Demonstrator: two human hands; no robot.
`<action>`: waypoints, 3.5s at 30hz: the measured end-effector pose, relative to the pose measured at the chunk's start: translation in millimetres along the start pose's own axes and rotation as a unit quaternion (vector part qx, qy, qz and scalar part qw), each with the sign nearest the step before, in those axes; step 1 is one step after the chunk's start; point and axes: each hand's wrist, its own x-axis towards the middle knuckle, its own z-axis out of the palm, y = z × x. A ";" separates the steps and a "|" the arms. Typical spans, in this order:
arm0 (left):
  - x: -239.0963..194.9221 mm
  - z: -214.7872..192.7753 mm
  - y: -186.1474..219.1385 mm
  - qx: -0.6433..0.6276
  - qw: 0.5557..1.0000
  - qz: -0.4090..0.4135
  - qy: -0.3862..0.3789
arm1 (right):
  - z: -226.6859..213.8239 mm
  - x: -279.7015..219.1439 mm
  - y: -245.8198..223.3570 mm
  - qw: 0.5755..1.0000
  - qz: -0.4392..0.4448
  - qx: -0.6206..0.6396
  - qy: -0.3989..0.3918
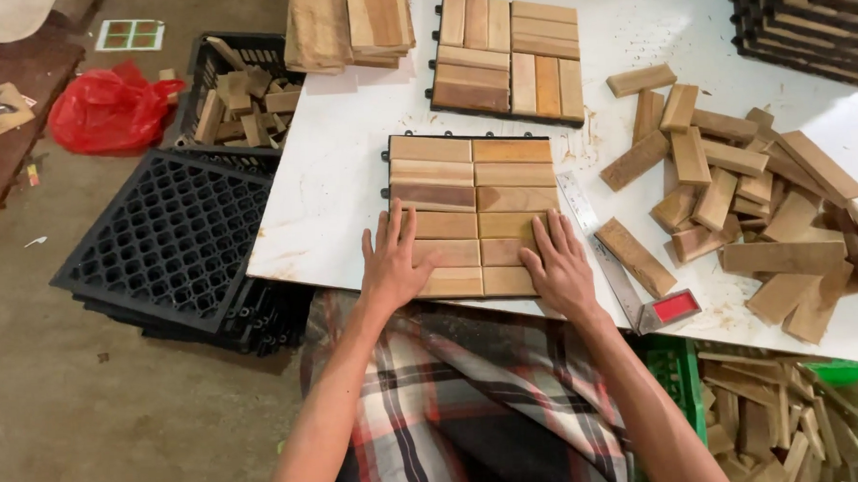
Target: Assembling interlocking wooden floor tiles by manually placing small wooden blocks into a plastic grid base.
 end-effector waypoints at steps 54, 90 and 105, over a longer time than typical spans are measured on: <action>-57.6 43.4 -31.9 -0.117 0.955 0.069 0.262 | 20.5 -60.5 -44.1 0.957 -0.217 0.007 0.193; -63.6 27.3 -19.6 -0.216 0.947 0.022 0.236 | 18.6 25.4 -74.5 0.925 -0.374 -0.015 -0.067; -62.7 30.7 -19.6 -0.229 0.939 0.000 0.256 | 30.4 54.1 -88.6 0.960 -0.256 -0.089 -0.074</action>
